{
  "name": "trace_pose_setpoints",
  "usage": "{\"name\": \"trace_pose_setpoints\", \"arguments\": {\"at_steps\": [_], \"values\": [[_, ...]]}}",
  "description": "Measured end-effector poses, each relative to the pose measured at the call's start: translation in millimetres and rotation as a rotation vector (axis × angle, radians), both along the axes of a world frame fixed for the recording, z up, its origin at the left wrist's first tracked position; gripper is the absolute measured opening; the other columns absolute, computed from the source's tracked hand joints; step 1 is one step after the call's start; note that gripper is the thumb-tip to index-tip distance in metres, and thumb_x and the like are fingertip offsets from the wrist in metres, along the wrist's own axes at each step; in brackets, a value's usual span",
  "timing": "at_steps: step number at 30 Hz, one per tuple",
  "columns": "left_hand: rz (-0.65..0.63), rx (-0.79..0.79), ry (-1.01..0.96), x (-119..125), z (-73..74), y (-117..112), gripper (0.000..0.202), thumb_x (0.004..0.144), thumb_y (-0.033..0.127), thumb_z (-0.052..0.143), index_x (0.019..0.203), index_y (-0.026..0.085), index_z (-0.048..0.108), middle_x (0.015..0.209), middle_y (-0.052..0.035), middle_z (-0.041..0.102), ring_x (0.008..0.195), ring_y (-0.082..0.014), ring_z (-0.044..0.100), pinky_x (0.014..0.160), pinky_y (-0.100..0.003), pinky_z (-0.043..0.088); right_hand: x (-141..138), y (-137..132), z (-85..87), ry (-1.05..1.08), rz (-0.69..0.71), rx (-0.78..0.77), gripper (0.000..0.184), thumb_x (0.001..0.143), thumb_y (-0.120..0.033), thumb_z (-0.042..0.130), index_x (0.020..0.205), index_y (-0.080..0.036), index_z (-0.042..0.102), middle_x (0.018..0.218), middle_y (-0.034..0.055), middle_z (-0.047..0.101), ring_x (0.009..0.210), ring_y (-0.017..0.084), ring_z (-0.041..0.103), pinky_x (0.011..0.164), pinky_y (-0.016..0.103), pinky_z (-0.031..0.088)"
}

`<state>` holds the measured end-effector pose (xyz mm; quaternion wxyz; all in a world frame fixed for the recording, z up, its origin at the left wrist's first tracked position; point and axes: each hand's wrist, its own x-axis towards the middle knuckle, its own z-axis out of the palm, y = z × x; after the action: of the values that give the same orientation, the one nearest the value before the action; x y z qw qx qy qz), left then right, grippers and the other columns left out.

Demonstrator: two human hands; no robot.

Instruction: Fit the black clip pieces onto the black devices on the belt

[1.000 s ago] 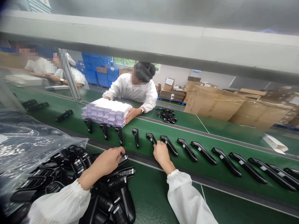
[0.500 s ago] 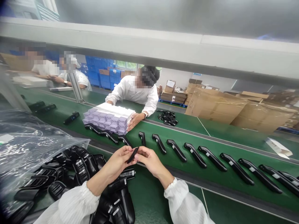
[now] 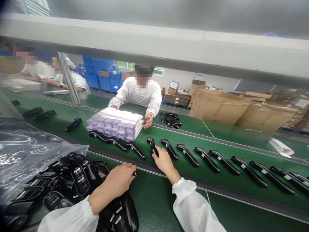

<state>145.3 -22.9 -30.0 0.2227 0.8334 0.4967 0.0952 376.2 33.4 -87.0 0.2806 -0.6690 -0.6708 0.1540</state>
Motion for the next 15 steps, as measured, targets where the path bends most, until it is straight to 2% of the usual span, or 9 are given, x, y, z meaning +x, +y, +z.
{"name": "trace_pose_setpoints", "arguments": {"at_steps": [2,4,6,9,11,13,14,15], "values": [[-0.003,-0.002,-0.026,0.9,-0.4,4.9,0.020,0.088,0.013,0.048,0.096,0.018,0.066,0.100,-0.0141,0.065,0.098,-0.0356,0.062,0.088,-0.049,0.045,-3.3,1.1,-3.1,-0.217,-0.052,-0.016,0.048,0.091,-0.022,0.053,0.138,-0.011,0.052,0.126,0.0172,0.064,0.115,0.028,0.060,0.098,0.038,0.045],[0.022,-0.016,-0.086,0.5,-0.5,10.3,0.026,0.093,0.018,0.041,0.106,0.018,0.065,0.103,-0.0143,0.062,0.093,-0.0341,0.063,0.087,-0.049,0.046,-4.3,4.0,-3.3,-0.340,-0.094,-0.032,0.042,0.094,-0.020,0.048,0.133,-0.007,0.055,0.123,0.0205,0.064,0.116,0.030,0.059,0.096,0.037,0.045],[0.057,-0.042,-0.175,-0.9,-1.3,14.8,0.034,0.096,0.021,0.035,0.117,0.016,0.061,0.110,-0.0152,0.059,0.098,-0.0331,0.062,0.089,-0.047,0.045,-3.4,8.2,-2.6,-0.383,-0.116,-0.035,0.035,0.096,-0.019,0.046,0.125,-0.007,0.060,0.115,0.0213,0.067,0.111,0.031,0.061,0.094,0.038,0.045],[0.087,-0.142,-0.341,-3.3,-5.5,18.6,0.042,0.093,0.019,0.038,0.132,0.018,0.053,0.115,-0.0134,0.058,0.101,-0.0276,0.061,0.089,-0.038,0.047,0.6,13.1,-1.0,-0.404,-0.146,-0.028,0.034,0.097,-0.021,0.045,0.122,-0.006,0.062,0.109,0.0213,0.067,0.106,0.031,0.061,0.093,0.040,0.045],[0.103,-0.250,-0.452,-3.8,-9.6,19.7,0.050,0.090,0.017,0.042,0.140,0.018,0.045,0.107,-0.0107,0.060,0.086,-0.0228,0.064,0.079,-0.034,0.050,3.7,12.6,2.2,-0.414,-0.179,-0.022,0.038,0.099,-0.025,0.044,0.128,-0.006,0.058,0.112,0.0220,0.065,0.109,0.033,0.060,0.092,0.041,0.046],[0.128,-0.360,-0.562,-3.0,-13.4,20.0,0.056,0.090,0.018,0.042,0.145,0.017,0.036,0.093,-0.0064,0.061,0.071,-0.0192,0.063,0.072,-0.032,0.052,4.9,7.2,9.7,-0.409,-0.231,0.027,0.044,0.100,-0.030,0.044,0.137,-0.007,0.052,0.125,0.0238,0.059,0.117,0.035,0.054,0.095,0.045,0.045],[0.143,-0.411,-0.620,-2.3,-14.6,19.9,0.056,0.090,0.019,0.042,0.146,0.016,0.033,0.086,-0.0040,0.061,0.066,-0.0180,0.063,0.070,-0.032,0.052,4.0,2.5,15.6,-0.386,-0.219,0.082,0.046,0.100,-0.032,0.044,0.140,-0.009,0.049,0.132,0.0237,0.055,0.122,0.035,0.051,0.098,0.047,0.043],[0.157,-0.459,-0.680,-1.4,-15.3,19.6,0.055,0.090,0.019,0.041,0.144,0.015,0.032,0.081,-0.0020,0.060,0.063,-0.0171,0.062,0.070,-0.032,0.052,1.9,-3.6,23.0,-0.344,-0.146,0.145,0.047,0.100,-0.033,0.045,0.141,-0.011,0.048,0.137,0.0222,0.051,0.126,0.034,0.048,0.102,0.048,0.041]]}}
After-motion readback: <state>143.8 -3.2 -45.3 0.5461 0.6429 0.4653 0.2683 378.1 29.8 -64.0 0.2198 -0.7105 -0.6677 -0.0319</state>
